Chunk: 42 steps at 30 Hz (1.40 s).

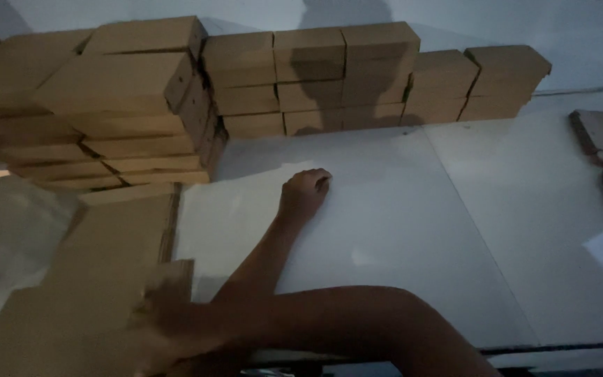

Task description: The person folds two cardboard boxes by hand on a white table, tucking in the side flaps and closing the top lids before placing the completed boxes onto a stack.

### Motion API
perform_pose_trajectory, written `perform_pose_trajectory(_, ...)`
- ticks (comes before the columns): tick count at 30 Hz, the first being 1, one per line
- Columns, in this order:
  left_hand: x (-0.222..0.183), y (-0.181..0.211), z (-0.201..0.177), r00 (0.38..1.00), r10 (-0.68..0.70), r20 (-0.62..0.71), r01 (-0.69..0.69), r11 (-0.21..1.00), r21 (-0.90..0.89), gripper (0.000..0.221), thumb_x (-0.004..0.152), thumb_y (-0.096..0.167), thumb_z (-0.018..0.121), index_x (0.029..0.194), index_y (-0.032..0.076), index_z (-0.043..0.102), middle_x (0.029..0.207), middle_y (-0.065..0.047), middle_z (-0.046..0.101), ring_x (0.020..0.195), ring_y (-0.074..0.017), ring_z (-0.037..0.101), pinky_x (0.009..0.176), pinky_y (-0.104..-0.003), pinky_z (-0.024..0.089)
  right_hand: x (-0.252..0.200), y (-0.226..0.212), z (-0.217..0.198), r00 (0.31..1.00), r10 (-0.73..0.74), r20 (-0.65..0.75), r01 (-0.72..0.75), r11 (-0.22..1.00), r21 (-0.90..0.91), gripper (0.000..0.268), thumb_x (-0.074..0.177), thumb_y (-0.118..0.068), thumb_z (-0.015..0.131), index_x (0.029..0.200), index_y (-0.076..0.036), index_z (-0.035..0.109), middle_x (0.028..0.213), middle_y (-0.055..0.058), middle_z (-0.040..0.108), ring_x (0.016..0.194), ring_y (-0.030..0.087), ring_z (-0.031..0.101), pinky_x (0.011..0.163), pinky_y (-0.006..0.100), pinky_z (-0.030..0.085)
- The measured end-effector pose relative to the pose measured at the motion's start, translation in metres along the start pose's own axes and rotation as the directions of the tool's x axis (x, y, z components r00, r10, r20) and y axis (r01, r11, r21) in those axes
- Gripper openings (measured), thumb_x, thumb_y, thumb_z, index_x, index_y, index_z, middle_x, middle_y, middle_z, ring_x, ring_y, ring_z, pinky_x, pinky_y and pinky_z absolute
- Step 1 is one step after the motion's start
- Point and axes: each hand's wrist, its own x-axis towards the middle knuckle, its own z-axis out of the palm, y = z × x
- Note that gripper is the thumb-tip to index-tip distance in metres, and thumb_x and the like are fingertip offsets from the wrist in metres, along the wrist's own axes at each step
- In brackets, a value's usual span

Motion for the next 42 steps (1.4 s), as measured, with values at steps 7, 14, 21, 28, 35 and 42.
perform_pose_trajectory(7, 0.002, 0.003, -0.001, 0.995, -0.070, 0.066, 0.068, 0.997, 0.026, 0.023, 0.104, 0.023, 0.053, 0.120, 0.021, 0.070, 0.107, -0.004, 0.074, 0.103, -0.0270, 0.072, 0.093, -0.050, 0.058, -0.023, -0.103, 0.069, 0.970, -0.222, 0.099, 0.212, 0.972, 0.101, 0.039, 0.095, -0.038, 0.058, 0.129, -0.017, 0.060, 0.112, 0.013, 0.070, 0.100, 0.038, 0.068, 0.070, 0.053, 0.049)
perform_pose_trajectory(14, -0.008, 0.003, -0.006, 0.997, 0.074, 0.016, -0.073, 0.996, -0.044, 0.021, 0.105, 0.018, 0.054, 0.119, 0.015, 0.069, 0.104, -0.009, 0.073, 0.103, -0.0306, 0.071, 0.092, -0.051, 0.059, -0.013, -0.142, 0.087, 0.877, -0.450, 0.169, 0.407, 0.882, 0.239, 0.029, 0.094, -0.027, 0.060, 0.121, -0.018, 0.067, 0.104, 0.010, 0.073, 0.092, 0.035, 0.072, 0.063, 0.049, 0.052)
perform_pose_trajectory(21, -0.003, -0.008, 0.007, 0.985, 0.140, -0.099, -0.143, 0.989, -0.028, 0.023, 0.098, 0.018, 0.058, 0.111, 0.012, 0.076, 0.106, -0.005, 0.078, 0.096, -0.0253, 0.071, 0.077, -0.042, 0.057, 0.040, -0.111, 0.069, 0.840, -0.466, 0.278, 0.168, 0.711, 0.683, 0.033, 0.092, -0.032, 0.055, 0.117, -0.016, 0.069, 0.108, 0.011, 0.079, 0.103, 0.033, 0.076, 0.086, 0.044, 0.051)
perform_pose_trajectory(28, -0.007, -0.018, 0.006, 0.964, 0.217, -0.156, -0.233, 0.968, -0.090, 0.022, 0.098, 0.023, 0.056, 0.109, 0.016, 0.074, 0.109, -0.005, 0.078, 0.102, -0.0298, 0.070, 0.086, -0.048, 0.053, 0.074, -0.018, 0.021, 0.985, -0.151, -0.086, 0.170, 0.733, 0.658, 0.053, 0.105, -0.038, 0.037, 0.153, -0.020, 0.048, 0.087, -0.001, 0.075, 0.065, 0.013, 0.067, 0.054, 0.028, 0.047)
perform_pose_trajectory(35, 0.004, -0.027, 0.009, 0.997, 0.077, 0.027, -0.075, 0.994, -0.074, 0.036, 0.097, 0.026, 0.048, 0.125, 0.021, 0.070, 0.127, -0.005, 0.071, 0.118, -0.0292, 0.061, 0.096, -0.043, 0.048, 0.075, 0.142, -0.022, 0.812, -0.119, -0.572, 0.583, 0.116, 0.804, 0.050, 0.104, -0.037, 0.061, 0.142, -0.005, 0.052, 0.131, 0.010, 0.067, 0.122, 0.022, 0.068, 0.104, 0.036, 0.058)
perform_pose_trajectory(42, 0.004, -0.064, 0.003, 0.994, -0.061, -0.088, 0.044, 0.982, -0.181, 0.028, 0.092, 0.028, 0.059, 0.118, 0.021, 0.066, 0.138, -0.004, 0.061, 0.134, -0.0284, 0.049, 0.115, -0.041, 0.030, -0.034, 0.225, -0.108, 0.610, 0.130, -0.781, 0.296, 0.878, 0.377, 0.014, 0.111, -0.003, 0.044, 0.115, 0.000, 0.058, 0.112, 0.014, 0.059, 0.108, 0.028, 0.060, 0.091, 0.037, 0.052)
